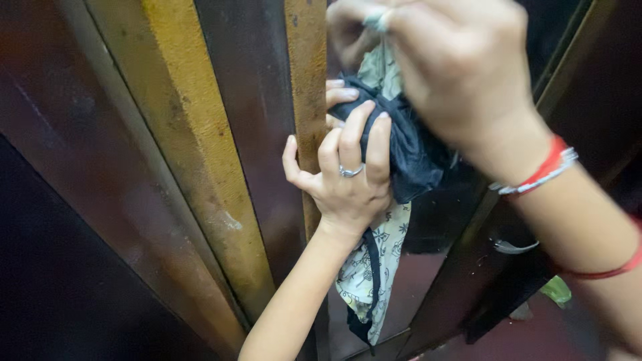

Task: The person dips a cloth into a bucket of water, wrings it out, and wipes a mirrored wardrobe door. The person repeatedly wipes the same area of the mirror with the damp cloth.

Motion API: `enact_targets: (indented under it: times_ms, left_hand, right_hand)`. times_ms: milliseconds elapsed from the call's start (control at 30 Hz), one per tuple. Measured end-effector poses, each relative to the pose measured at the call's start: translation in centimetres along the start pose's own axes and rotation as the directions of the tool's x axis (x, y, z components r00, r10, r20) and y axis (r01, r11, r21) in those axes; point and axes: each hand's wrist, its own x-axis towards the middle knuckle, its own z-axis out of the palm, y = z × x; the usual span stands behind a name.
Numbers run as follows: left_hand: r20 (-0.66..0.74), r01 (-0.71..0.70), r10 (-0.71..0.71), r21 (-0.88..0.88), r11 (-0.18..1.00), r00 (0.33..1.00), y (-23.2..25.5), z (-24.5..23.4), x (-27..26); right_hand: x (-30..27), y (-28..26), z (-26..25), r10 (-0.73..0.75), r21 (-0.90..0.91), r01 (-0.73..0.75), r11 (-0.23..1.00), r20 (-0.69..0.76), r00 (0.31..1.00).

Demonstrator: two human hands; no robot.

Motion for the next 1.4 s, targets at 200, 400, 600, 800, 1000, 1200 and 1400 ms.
enact_targets:
  times_ms: [200,400,600,800,1000,1200,1400]
  left_hand:
    - [-0.032,-0.017,0.018,0.014,1.000,0.999,-0.2,0.2,0.4]
    - [0.005,-0.022,0.022,-0.004,1.000,1.000,-0.1,-0.2,0.0]
    - [-0.001,-0.010,0.010,0.003,1.000,1.000,0.0,0.0,0.0]
    - [0.013,-0.015,0.015,0.005,1.000,1.000,-0.1,-0.3,0.2]
    - [0.009,-0.025,0.024,0.033,0.999,1.000,0.1,-0.1,-0.2]
    - [0.002,-0.027,0.027,0.031,0.999,1.000,-0.1,0.1,-0.3]
    - [-0.018,-0.031,0.031,0.026,0.999,0.999,-0.1,0.2,-0.3]
  right_hand:
    - [-0.6,0.5,0.6,0.068,-0.035,-0.068,0.997,0.022,0.997]
    - [-1.8,-0.1,1.1,0.035,-0.005,-0.035,0.999,0.008,0.999]
    - [-1.3,0.1,0.7,0.034,-0.009,-0.034,0.999,-0.014,0.999]
    - [-0.2,0.4,-0.3,0.025,0.029,-0.027,0.999,0.066,0.997]
    - [-1.2,-0.2,0.1,0.080,0.050,-0.085,0.995,0.098,0.992]
    - [-3.2,1.1,-0.1,0.162,0.057,-0.163,0.985,0.025,0.986]
    - [-4.1,1.1,-0.4,0.335,0.254,-0.337,0.907,0.051,0.941]
